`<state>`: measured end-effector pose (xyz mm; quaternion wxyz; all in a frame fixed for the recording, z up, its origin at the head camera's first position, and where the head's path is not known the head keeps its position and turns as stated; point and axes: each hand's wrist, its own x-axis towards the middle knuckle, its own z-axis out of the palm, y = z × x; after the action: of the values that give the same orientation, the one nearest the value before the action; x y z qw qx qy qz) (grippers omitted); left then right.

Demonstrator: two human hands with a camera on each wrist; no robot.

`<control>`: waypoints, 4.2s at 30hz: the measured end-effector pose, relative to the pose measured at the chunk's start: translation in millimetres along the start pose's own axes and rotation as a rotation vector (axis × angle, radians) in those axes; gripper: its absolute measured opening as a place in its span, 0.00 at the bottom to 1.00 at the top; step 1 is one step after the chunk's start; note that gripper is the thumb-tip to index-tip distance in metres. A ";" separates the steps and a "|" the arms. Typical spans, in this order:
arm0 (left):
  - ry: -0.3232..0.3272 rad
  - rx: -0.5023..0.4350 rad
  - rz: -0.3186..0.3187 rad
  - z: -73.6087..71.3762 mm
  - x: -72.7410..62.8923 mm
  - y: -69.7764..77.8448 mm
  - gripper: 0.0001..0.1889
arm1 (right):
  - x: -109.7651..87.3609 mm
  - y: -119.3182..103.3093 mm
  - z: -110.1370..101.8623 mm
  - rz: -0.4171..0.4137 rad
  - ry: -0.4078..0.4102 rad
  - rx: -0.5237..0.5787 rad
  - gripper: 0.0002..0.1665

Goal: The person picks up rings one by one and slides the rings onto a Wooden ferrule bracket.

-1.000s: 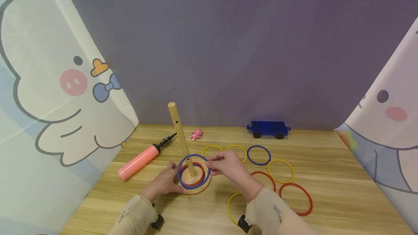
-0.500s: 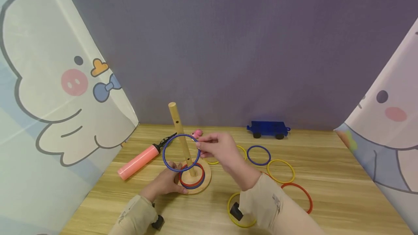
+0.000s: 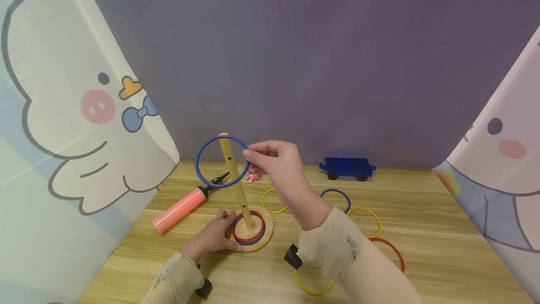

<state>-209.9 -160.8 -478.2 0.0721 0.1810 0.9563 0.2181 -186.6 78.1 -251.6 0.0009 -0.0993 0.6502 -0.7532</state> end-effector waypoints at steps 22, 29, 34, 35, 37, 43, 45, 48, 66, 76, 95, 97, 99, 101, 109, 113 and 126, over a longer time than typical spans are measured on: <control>0.003 -0.005 -0.012 1.0 2.5 0.5 0.60 | 18.5 60.5 -7.9 0.100 0.095 0.013 0.11; -0.002 -0.010 -0.020 1.0 0.6 1.3 0.60 | 16.6 110.9 -13.2 0.197 0.123 -0.036 0.10; 0.004 -0.030 -0.018 1.0 0.5 1.7 0.58 | 13.4 146.7 -17.6 0.237 0.127 -0.094 0.07; 0.007 -0.033 -0.013 0.9 0.3 1.8 0.56 | 12.8 154.9 -18.2 0.238 0.126 -0.112 0.06; 0.011 -0.035 -0.006 0.7 0.4 2.2 0.54 | 11.2 171.0 -18.9 0.245 0.120 -0.139 0.06; 0.009 -0.018 -0.012 1.0 0.5 2.5 0.60 | 3.1 205.7 -19.1 0.272 0.102 -0.197 0.06; 0.004 -0.012 -0.019 1.0 0.9 2.4 0.61 | 1.8 212.7 -18.8 0.278 0.104 -0.207 0.05; 0.005 -0.005 -0.015 1.1 1.6 1.7 0.60 | 1.7 220.0 -18.5 0.266 0.107 -0.233 0.04; 0.002 -0.021 -0.011 -1.0 -0.3 4.1 0.60 | -24.3 201.5 -61.2 0.217 0.029 -0.414 0.04; -0.005 -0.018 -0.017 -1.3 -0.4 3.3 0.61 | -62.7 184.6 -108.0 0.276 -0.033 -0.534 0.02; -0.011 -0.016 -0.019 -0.1 1.3 2.5 0.61 | -101.4 186.7 -151.5 0.232 -0.037 -0.972 0.15; -0.011 -0.015 -0.019 -0.3 1.4 2.8 0.61 | -99.6 187.1 -149.8 0.234 -0.021 -1.024 0.16; -0.011 -0.014 -0.019 -0.2 1.3 2.5 0.61 | -98.2 187.3 -148.6 0.235 -0.017 -1.054 0.16; -0.011 -0.020 -0.017 -0.1 1.5 2.1 0.61 | -97.1 186.8 -148.3 0.232 -0.032 -1.052 0.15; -0.014 -0.028 -0.019 -0.5 1.5 1.4 0.61 | -92.7 185.3 -149.3 0.283 -0.163 -0.736 0.05; -0.010 -0.025 -0.014 0.1 1.6 0.6 0.60 | -86.3 183.6 -146.7 0.305 -0.186 -0.562 0.05; -0.004 -0.004 -0.008 1.9 2.9 -0.9 0.60 | -64.6 165.9 -112.1 0.327 -0.186 -0.292 0.17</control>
<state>-212.5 -159.7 -480.4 0.0755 0.1774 0.9564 0.2193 -161.4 170.6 -438.9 0.1682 -0.0607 0.7569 -0.6286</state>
